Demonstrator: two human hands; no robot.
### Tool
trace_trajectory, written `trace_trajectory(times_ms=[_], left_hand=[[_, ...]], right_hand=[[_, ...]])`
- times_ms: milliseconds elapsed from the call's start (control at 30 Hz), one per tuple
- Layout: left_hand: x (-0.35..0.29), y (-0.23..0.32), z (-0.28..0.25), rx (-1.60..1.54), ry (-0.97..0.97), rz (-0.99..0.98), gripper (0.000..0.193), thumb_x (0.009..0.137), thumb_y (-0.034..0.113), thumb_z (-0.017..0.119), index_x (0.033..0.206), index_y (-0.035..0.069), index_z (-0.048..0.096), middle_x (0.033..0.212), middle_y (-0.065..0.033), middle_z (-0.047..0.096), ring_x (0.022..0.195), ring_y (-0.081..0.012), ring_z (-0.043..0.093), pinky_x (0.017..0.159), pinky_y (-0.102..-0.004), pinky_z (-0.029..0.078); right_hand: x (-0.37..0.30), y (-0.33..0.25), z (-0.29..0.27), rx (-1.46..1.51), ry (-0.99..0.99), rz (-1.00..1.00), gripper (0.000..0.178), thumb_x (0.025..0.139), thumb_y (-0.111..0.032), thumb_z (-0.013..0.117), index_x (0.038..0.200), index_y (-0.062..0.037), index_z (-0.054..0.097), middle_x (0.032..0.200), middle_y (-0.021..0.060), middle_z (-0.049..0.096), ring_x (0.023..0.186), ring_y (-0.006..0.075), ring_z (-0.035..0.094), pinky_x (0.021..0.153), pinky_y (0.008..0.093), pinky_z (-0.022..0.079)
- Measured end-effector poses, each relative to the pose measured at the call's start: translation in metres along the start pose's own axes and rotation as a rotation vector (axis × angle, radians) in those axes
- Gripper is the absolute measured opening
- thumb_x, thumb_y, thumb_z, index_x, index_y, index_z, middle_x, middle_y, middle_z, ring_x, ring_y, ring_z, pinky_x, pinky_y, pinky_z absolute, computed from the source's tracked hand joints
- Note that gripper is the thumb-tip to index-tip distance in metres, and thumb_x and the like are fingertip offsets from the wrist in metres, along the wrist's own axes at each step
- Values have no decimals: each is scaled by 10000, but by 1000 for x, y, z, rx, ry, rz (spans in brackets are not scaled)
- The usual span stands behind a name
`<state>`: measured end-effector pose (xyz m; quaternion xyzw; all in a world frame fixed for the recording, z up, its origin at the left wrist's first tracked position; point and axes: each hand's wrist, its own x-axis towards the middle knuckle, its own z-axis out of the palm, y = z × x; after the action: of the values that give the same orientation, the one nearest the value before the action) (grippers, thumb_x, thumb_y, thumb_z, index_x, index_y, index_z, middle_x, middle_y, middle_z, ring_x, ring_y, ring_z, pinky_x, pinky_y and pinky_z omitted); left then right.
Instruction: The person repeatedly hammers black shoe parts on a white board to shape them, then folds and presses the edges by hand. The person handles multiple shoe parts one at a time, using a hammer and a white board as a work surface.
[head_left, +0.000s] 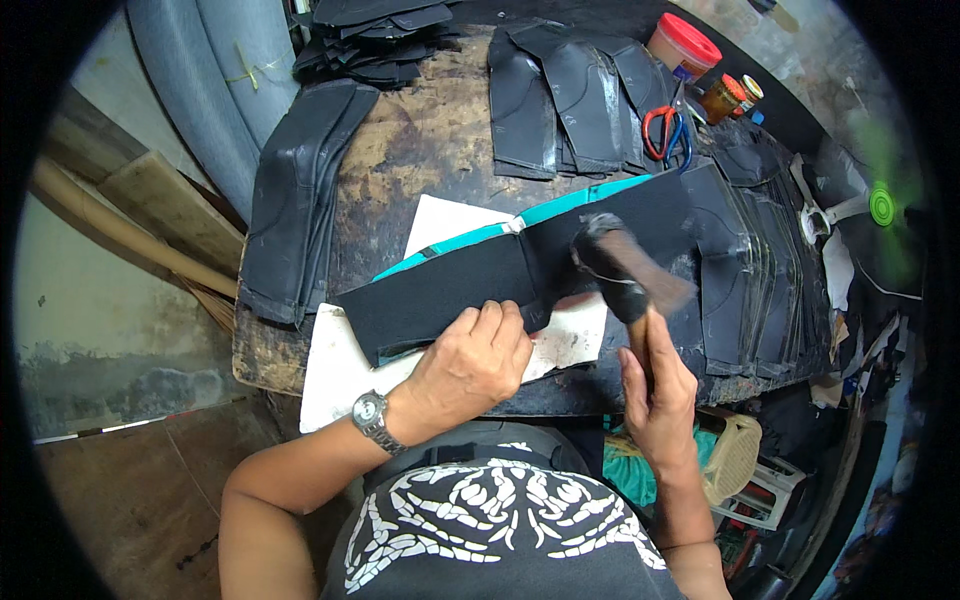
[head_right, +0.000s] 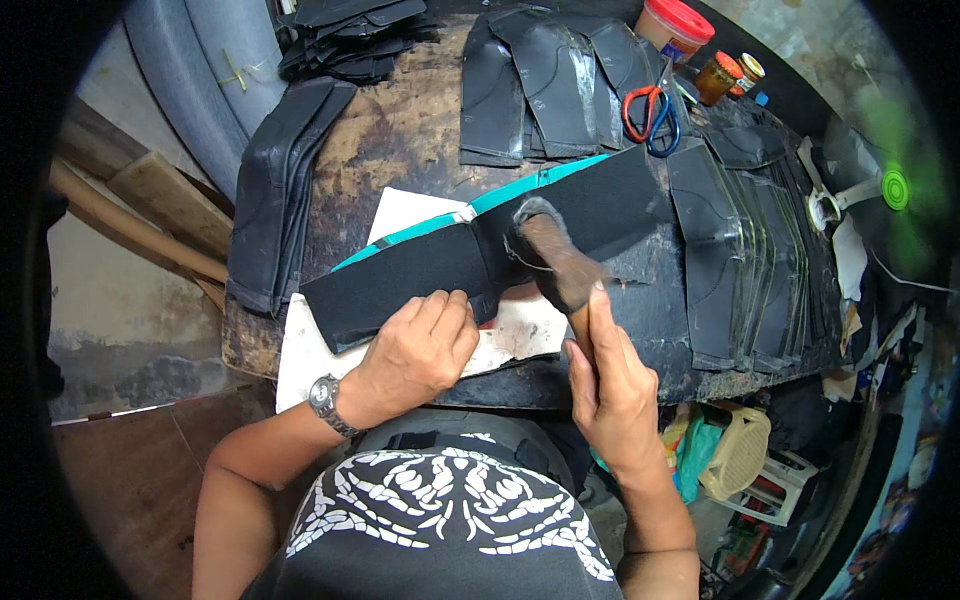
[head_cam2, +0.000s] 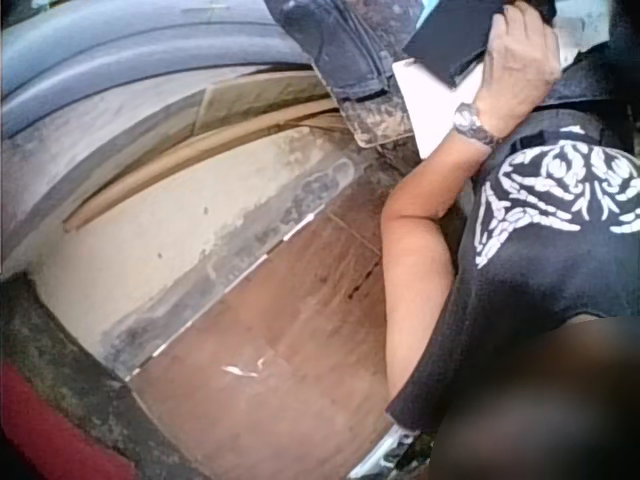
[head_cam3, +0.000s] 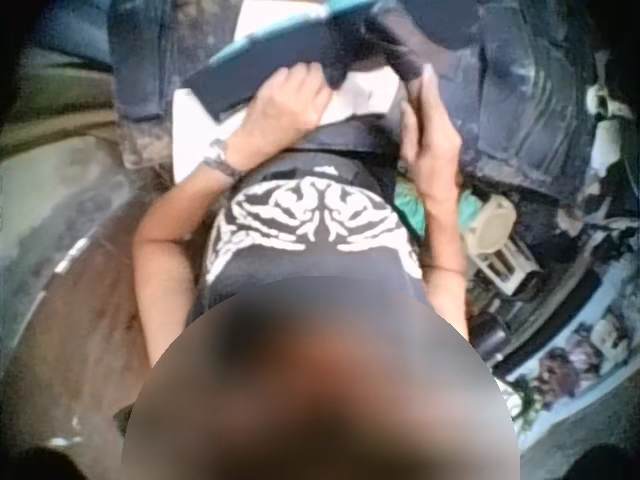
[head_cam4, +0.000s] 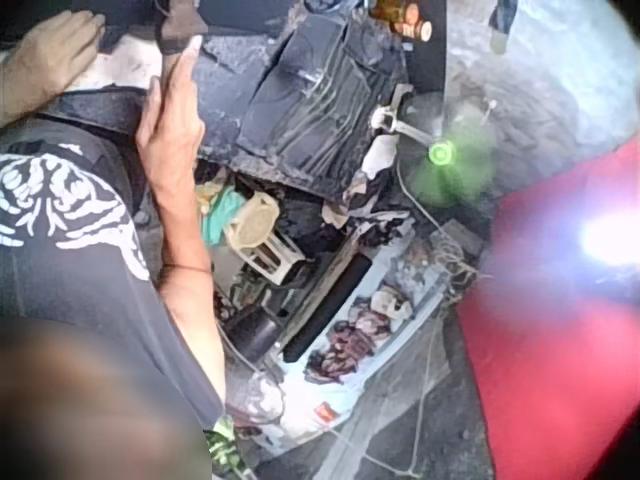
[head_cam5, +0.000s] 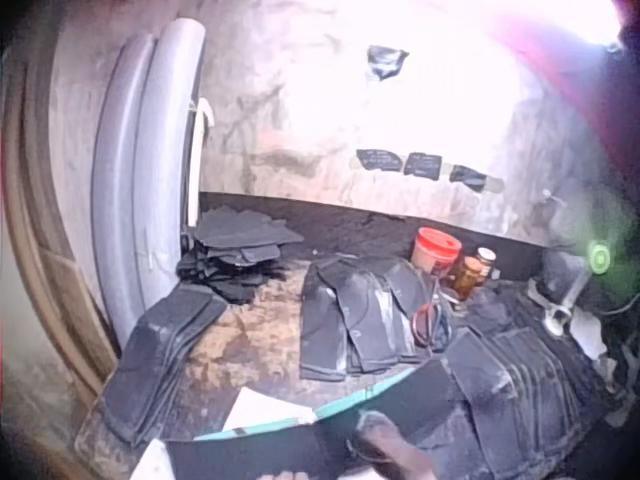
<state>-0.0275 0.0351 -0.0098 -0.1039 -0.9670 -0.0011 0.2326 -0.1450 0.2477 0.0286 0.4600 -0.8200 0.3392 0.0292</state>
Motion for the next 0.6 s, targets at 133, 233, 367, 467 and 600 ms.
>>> trace_trajectory(times_ms=[133, 233, 367, 467, 600], left_hand=[[-6, 21, 3, 175, -49, 56, 268, 810, 149, 614, 935, -84, 655, 1049, -322, 698, 925, -380, 711, 806, -362, 579], [-9, 24, -2, 15, -2, -74, 270, 831, 126, 614, 996, -83, 657, 1091, -302, 697, 963, -362, 705, 836, -378, 563], [-19, -1, -20, -202, -8, -108, 372, 852, 87, 615, 1182, -82, 636, 1167, -224, 669, 1043, -308, 654, 893, -398, 490], [-32, -34, -33, -212, -135, -208, 442, 842, 77, 630, 1249, -96, 614, 1199, -176, 608, 1107, -289, 590, 911, -410, 456], [-37, -46, -21, -108, 74, -9, 273, 780, 59, 661, 1014, -81, 689, 1083, -174, 676, 1026, -301, 654, 835, -403, 531]], right_hand=[[-2, -4, 7, -8, -149, -33, 645, 923, -30, 696, 1528, -80, 477, 1041, 214, 710, 831, 394, 725, 700, 439, 594], [-5, -8, 5, -89, -206, 56, 665, 942, -86, 691, 1557, -132, 443, 991, 191, 706, 791, 404, 706, 667, 470, 577], [-9, -9, 8, 59, -295, 135, 604, 942, 9, 675, 1507, 3, 463, 1077, 264, 699, 961, 454, 705, 836, 421, 575], [-13, -7, 15, 13, -281, 160, 615, 940, 7, 676, 1514, -3, 455, 1125, 283, 699, 997, 461, 706, 841, 440, 576], [-5, 1, 21, -1, -178, 59, 658, 939, -33, 684, 1549, -78, 440, 1103, 263, 705, 960, 445, 711, 792, 467, 586]])
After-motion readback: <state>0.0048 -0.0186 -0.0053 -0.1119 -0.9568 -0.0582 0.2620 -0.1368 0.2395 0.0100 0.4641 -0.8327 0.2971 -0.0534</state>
